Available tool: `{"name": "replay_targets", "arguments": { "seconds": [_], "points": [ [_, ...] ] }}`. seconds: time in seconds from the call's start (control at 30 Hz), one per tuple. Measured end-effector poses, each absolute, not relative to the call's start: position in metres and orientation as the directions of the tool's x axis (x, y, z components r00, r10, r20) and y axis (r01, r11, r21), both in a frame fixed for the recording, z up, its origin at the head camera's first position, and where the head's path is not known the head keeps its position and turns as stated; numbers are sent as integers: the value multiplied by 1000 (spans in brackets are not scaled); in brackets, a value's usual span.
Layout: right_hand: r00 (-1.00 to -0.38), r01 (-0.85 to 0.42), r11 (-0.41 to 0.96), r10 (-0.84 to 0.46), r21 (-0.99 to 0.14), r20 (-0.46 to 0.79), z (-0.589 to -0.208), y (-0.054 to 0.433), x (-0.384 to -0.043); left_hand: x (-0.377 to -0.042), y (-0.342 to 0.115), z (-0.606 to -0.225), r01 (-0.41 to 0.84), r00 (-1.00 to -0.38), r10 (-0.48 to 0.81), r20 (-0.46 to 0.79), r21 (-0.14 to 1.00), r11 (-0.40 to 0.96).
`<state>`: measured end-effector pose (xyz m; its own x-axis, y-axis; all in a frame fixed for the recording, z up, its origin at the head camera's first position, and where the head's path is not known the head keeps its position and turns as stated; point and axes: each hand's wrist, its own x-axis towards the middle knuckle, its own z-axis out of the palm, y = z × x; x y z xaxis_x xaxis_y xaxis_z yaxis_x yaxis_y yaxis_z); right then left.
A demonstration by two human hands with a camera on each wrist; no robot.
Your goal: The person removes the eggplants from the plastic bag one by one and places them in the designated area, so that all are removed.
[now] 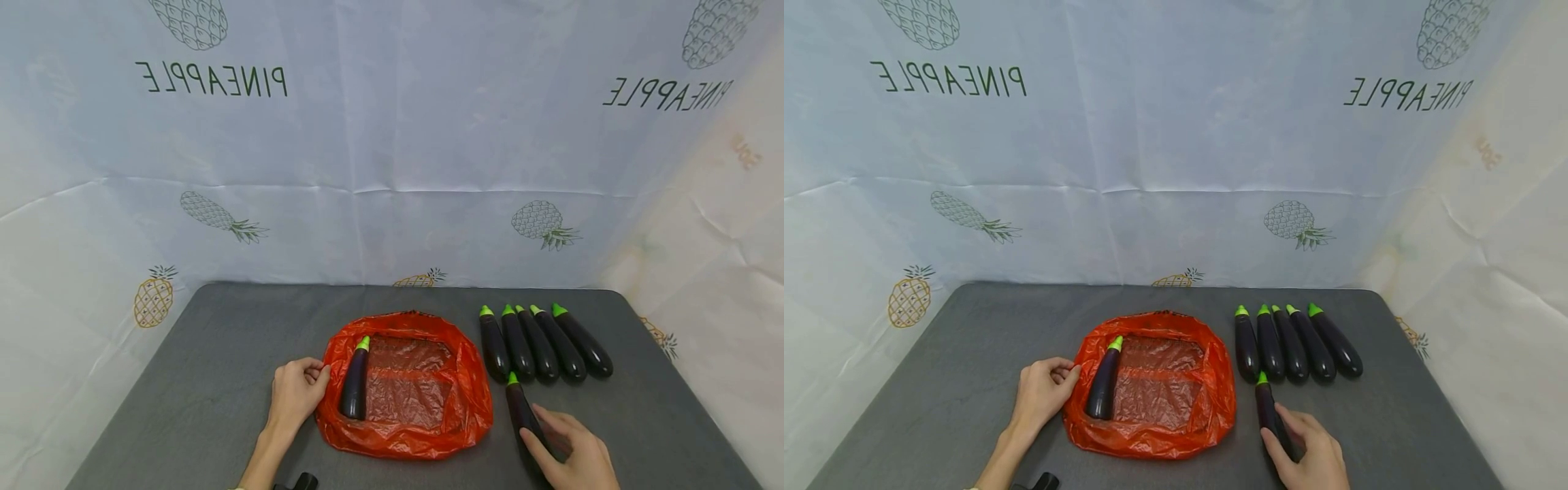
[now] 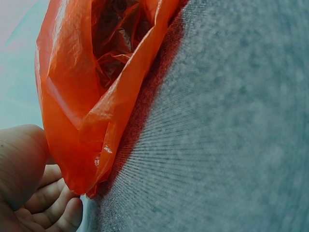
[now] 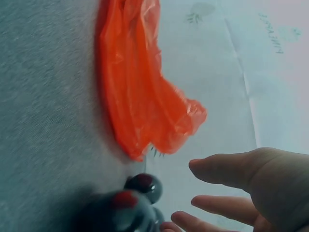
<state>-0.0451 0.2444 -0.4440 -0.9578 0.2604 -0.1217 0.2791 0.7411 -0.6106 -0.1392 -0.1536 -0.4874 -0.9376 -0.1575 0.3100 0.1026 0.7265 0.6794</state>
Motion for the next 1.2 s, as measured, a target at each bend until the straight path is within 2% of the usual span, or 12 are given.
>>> {"name": "replay_targets", "arguments": {
  "seconds": [0.57,1.03,1.2],
  "points": [
    [-982,95,659,187,-746,40,-419,207,-54,-140,-153,-488,96,-941,-157,299,682,725],
    [-986,-109,542,45,-834,158,-407,152,-70,-141,-153,-489,103,-940,-152,307,677,729],
    [-988,-134,502,5,-855,157,-407,132,-79,-141,-153,-489,110,-937,-149,315,674,731]
  ]
}}
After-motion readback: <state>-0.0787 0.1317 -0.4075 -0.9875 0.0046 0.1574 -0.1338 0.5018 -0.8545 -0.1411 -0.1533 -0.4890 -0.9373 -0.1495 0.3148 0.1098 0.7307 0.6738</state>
